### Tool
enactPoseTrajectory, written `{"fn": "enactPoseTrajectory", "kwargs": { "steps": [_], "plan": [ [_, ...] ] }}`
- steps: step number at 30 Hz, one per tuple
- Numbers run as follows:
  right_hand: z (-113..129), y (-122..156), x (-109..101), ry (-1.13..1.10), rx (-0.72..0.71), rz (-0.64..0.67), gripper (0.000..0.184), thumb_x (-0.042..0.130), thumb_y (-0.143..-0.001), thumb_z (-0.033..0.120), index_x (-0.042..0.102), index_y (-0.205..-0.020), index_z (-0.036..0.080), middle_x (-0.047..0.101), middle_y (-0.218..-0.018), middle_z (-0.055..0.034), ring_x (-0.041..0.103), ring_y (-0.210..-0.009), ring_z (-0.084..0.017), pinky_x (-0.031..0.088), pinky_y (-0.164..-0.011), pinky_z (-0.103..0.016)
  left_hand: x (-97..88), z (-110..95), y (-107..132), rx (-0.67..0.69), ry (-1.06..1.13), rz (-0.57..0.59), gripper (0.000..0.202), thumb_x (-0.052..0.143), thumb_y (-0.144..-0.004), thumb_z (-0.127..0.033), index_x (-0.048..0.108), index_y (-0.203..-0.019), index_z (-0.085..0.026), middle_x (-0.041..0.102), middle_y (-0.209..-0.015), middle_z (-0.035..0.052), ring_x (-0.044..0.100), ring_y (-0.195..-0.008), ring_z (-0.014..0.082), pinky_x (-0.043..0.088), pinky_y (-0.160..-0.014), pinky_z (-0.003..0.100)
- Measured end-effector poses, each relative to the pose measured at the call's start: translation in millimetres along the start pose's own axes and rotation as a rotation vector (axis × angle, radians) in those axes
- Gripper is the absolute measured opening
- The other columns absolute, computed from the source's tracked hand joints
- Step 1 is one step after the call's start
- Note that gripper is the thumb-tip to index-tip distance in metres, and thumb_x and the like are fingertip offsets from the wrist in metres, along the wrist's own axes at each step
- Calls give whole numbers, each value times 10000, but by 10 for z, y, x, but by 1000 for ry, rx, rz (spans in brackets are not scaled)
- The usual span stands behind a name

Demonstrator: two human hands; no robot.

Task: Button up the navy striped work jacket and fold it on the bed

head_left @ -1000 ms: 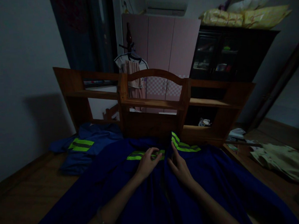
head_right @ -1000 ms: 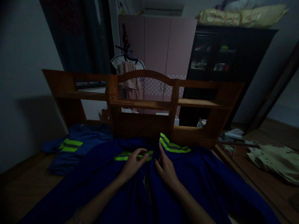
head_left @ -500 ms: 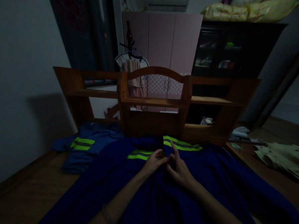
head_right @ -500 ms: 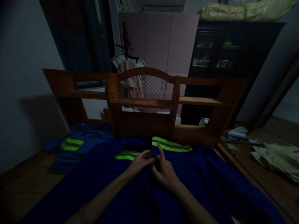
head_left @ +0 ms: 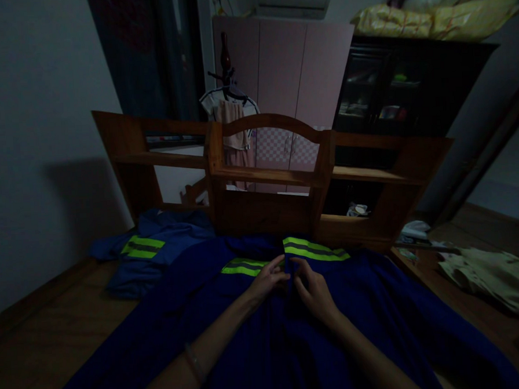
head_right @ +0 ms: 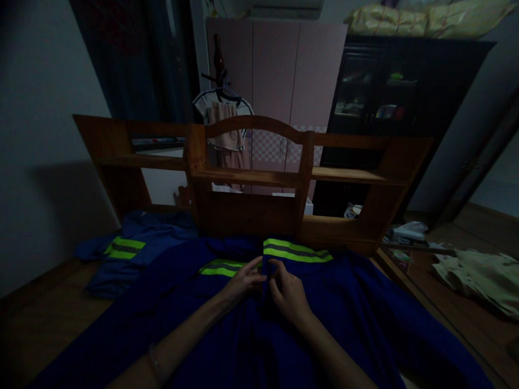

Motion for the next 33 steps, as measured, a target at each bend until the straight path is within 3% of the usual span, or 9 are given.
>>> {"fn": "enactPoseTrajectory", "kwargs": {
  "steps": [8,10,13,15,17,21,25,29,33],
  "plan": [
    [-10,36,25,15,-5,36,483,407,-888,225,423,-1370,202,645,-829,-48,574,-665,-158,422,-644,-264,3,-6,26,85,-115,84,832,706,-681,-206,298,-1405,-185,583,-817,2,570,-607,101,446,-579,230],
    [9,33,23,-98,78,67,477,420,-883,254,447,-1357,212,609,-691,-13,524,-555,-133,400,-555,-237,28,-38,57,145,-186,113,820,720,-684,-230,320,-1398,-190,566,-763,-12,555,-606,97,428,-570,211],
    [-6,1,-46,-486,300,78,511,416,-886,349,399,-1380,219,531,-587,38,402,-394,-93,300,-391,-191,75,-126,112,243,-214,142,718,654,-770,-323,324,-1399,-215,565,-717,-13,545,-603,96,421,-581,206],
    [-34,-38,-178,-727,406,-19,545,445,-871,400,384,-1379,213,518,-602,46,355,-363,-77,244,-351,-179,61,-184,127,287,-189,120,620,548,-841,-391,325,-1392,-216,584,-725,3,557,-601,110,441,-596,230],
    [-63,-81,-373,-825,411,-186,489,509,-841,405,501,-1281,192,522,-631,32,382,-409,-76,281,-384,-185,-12,-218,117,315,-246,47,510,504,-855,-414,435,-1305,-185,596,-732,19,557,-581,122,446,-578,242],
    [-59,-130,-682,-713,268,-351,256,562,-826,370,686,-902,159,574,-734,-20,493,-610,-122,397,-552,-228,-164,-211,98,373,-634,10,218,609,-759,-279,660,-934,-158,650,-843,61,591,-739,173,455,-676,258],
    [8,-141,-666,-605,212,-207,295,566,-831,387,679,-701,147,608,-716,-41,531,-659,-154,427,-637,-268,-174,-196,147,381,-859,93,249,637,-672,-159,693,-914,-167,680,-905,72,597,-831,219,448,-747,279],
    [86,-136,-521,-638,267,24,302,595,-811,418,703,-829,137,564,-569,-3,516,-563,-134,427,-617,-267,-88,-218,211,406,-889,153,302,675,-648,-174,684,-949,-184,680,-947,69,592,-880,237,450,-775,283],
    [122,-136,-443,-577,304,136,318,643,-765,420,716,-886,135,582,-555,4,512,-526,-118,411,-550,-238,-33,-162,194,451,-1005,83,185,618,-705,-154,658,-884,-175,650,-958,82,581,-883,229,425,-799,295]
  ]
}}
Point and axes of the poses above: each hand's wrist, its own y-axis away from the middle knuckle, its own x-axis out of the palm, z = x × y, the point moved 3 cm from there along -y, towards the middle knuckle
